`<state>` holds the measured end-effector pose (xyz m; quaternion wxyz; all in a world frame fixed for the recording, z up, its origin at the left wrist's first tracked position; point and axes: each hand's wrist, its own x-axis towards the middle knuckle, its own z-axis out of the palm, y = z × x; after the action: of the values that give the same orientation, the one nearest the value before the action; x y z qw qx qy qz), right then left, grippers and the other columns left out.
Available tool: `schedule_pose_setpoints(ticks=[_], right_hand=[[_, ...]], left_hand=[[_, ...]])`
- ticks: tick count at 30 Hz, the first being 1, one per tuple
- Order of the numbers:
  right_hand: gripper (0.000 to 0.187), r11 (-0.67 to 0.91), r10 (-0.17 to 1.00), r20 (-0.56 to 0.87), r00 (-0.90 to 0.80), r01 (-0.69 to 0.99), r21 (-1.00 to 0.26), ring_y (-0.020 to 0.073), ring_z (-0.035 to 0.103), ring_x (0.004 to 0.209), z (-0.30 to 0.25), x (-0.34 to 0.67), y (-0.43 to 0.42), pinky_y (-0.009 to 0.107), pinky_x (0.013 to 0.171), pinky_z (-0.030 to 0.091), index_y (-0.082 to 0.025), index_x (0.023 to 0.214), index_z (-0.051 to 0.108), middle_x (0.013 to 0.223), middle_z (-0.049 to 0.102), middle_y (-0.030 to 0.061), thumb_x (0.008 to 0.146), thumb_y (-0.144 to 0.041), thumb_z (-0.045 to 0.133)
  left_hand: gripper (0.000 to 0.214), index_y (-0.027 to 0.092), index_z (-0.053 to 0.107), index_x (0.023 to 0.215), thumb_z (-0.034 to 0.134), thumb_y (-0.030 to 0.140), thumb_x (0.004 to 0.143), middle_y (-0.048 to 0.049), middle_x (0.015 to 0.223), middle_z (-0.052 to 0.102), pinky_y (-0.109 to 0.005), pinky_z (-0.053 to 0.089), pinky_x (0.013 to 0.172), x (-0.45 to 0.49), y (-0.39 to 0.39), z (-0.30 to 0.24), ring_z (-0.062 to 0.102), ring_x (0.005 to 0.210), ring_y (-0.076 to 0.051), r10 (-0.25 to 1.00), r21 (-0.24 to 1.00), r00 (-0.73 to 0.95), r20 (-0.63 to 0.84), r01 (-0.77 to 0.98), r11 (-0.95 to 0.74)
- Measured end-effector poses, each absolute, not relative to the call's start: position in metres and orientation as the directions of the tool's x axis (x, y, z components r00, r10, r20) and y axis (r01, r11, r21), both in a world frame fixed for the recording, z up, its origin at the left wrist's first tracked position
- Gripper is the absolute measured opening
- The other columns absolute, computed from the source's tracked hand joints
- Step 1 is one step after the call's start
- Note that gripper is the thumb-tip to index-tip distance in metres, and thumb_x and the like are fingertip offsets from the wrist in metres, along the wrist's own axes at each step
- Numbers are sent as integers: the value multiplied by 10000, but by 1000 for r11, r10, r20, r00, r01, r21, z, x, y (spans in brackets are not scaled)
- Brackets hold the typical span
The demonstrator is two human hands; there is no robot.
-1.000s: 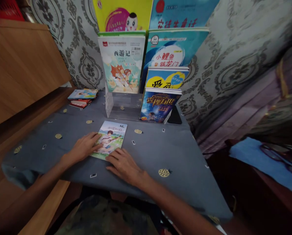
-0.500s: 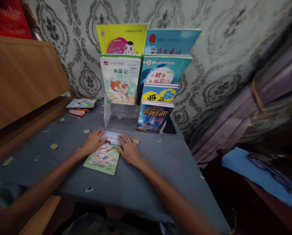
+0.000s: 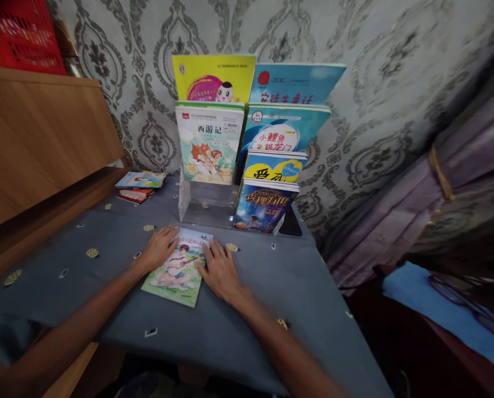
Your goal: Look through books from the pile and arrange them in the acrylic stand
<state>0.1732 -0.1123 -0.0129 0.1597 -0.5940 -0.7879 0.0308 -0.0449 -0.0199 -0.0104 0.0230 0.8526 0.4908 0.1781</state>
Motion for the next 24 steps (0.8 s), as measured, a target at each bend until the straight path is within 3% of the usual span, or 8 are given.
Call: schedule_pose_setpoints(ticks=[7,13,19,22,24], right_hand=[[544,348,922,264,-283,905,-245,378,426,1413,-15,163,-132,575,1123,397,-153,1421,515,1517,446,241,938,-394,583],[568,302,949,191,-251,897,-321,392,394,1432,-12,162,-133,556,1144,387,-157,1441,504,1556,376,234,946,-430,566],[571,277,958,178,-226,889,-364,399,384,1436,-11,162,-134,565,1155,372,-186,1447,502,1572,358,205,938,-434,574],[578,282,957,175,-231,885,-371,400,378,1439,-13,163,-133,554,1161,366,-171,1447,502,1569,356,213,932,-421,585],[577,290,955,179,-238,878,-381,396,379,1437,-14,164,-132,551,1161,366,-173,1446,503,1570,353,212,930,-418,589]], left_hand=[[421,114,586,1329,429,263,968,-139,1361,636,-428,400,1140,-50,-17,-13,566,1286,-245,854,334,422,305,792,-511],[472,141,619,1320,536,291,881,-136,1269,694,-442,483,1035,-59,-6,-19,651,1137,-287,891,602,339,302,657,-454],[477,104,702,1166,671,338,752,-154,1213,717,-407,501,995,-59,2,-22,670,1104,-291,941,954,277,195,169,-247],[489,125,710,1115,762,306,664,-134,1176,735,-342,531,901,-58,1,-21,686,1059,-263,975,997,209,82,-33,-77],[522,122,705,1095,807,279,608,-125,1081,760,-287,540,747,-57,-2,-19,717,904,-233,983,991,183,-21,-124,45]])
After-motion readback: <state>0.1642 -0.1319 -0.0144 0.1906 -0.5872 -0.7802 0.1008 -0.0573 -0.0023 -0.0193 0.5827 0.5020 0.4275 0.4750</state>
